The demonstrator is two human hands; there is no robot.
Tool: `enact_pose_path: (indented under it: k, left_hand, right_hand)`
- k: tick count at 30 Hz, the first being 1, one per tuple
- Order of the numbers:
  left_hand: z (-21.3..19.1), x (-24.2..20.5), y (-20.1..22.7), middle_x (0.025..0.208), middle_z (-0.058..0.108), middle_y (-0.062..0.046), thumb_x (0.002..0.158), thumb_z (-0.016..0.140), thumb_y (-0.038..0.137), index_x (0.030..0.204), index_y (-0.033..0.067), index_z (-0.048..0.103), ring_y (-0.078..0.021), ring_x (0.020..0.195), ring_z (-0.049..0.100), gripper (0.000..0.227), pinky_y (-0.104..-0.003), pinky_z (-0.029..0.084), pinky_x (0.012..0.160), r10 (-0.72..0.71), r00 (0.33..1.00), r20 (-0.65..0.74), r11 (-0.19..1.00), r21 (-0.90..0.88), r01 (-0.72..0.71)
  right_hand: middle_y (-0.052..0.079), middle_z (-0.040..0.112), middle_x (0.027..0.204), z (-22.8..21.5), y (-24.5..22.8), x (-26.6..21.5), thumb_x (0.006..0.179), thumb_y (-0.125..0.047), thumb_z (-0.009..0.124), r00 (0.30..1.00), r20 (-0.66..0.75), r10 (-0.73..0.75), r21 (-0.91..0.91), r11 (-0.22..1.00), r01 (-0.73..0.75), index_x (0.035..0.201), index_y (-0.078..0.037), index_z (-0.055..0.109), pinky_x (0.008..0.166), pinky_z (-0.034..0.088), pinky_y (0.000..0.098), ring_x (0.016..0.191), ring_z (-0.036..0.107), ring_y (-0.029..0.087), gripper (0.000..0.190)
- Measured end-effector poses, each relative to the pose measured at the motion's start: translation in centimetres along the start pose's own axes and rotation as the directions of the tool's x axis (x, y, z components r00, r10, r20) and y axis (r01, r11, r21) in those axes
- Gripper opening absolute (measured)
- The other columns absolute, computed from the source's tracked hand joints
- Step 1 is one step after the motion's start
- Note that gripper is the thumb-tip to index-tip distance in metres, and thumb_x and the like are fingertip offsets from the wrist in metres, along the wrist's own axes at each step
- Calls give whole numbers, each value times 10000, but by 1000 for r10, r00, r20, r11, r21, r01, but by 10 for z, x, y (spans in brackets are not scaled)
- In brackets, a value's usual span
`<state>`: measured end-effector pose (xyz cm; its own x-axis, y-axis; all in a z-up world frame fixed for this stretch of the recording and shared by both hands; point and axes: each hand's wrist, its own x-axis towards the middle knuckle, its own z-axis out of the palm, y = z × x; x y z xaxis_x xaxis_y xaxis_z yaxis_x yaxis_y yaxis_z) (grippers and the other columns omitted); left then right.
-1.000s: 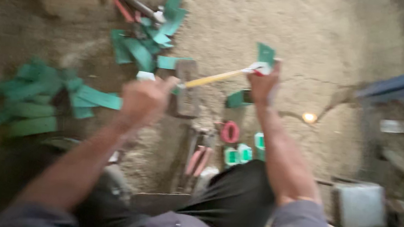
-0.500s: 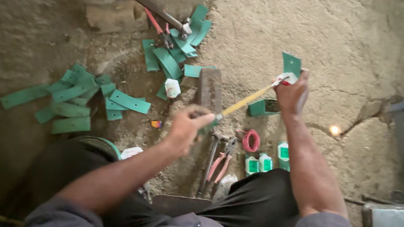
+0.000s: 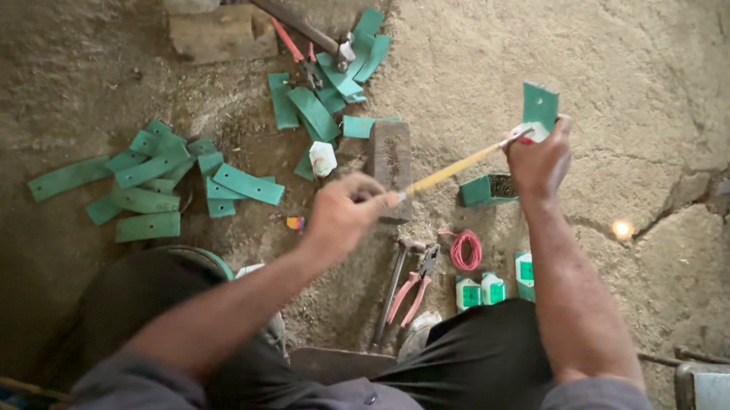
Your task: The person assembles small electrical components by inserting red wires into green plastic strips and securing them with a hammer and punch. The person also uses pliers to trim wires and a screwdriver to adjust parts.
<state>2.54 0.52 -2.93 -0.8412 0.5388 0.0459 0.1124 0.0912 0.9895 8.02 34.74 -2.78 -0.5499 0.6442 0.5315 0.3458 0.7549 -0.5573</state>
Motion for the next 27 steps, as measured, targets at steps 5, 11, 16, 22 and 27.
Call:
enact_pose_path:
  k: [5,11,16,22,27]
  left_hand:
    - [-22,0,17,838,736,-49,865,834,246,1074,85,770,-104,705,634,272,-286,504,615,386,921,58,909,147,-391]
    - [-20,4,10,869,732,-66,886,836,289,1163,141,767,-147,640,624,321,-338,480,535,433,896,99,774,468,-426]
    - [-18,4,24,864,722,-113,827,825,259,1138,104,771,-192,651,662,352,-354,515,541,99,979,181,995,-23,-97]
    - [-71,-28,120,767,710,-106,844,812,328,994,112,790,-309,673,658,264,-424,490,544,511,830,224,508,700,-502]
    - [-80,-56,185,926,723,-70,1070,677,125,1046,43,695,-177,755,682,87,-290,540,695,702,675,-226,698,405,-591]
  right_hand:
    - [192,715,911,7,-10,1,727,-167,900,984,95,152,44,987,-157,1177,-7,544,671,558,459,808,721,361,595]
    - [215,698,907,-3,-8,9,611,-171,923,994,-34,-100,-108,989,96,1136,-5,565,669,558,467,799,699,388,657]
    - [175,721,797,-17,-38,4,768,-175,819,935,157,317,-54,948,-312,1122,-34,556,650,550,445,726,737,321,463]
    - [178,736,833,-20,-67,-43,824,-121,772,935,210,286,52,952,-303,1124,-1,555,639,534,406,735,723,254,389]
    - [146,724,984,-28,-100,-144,751,-207,917,876,360,322,135,911,-390,1137,-28,636,656,519,347,809,676,206,509]
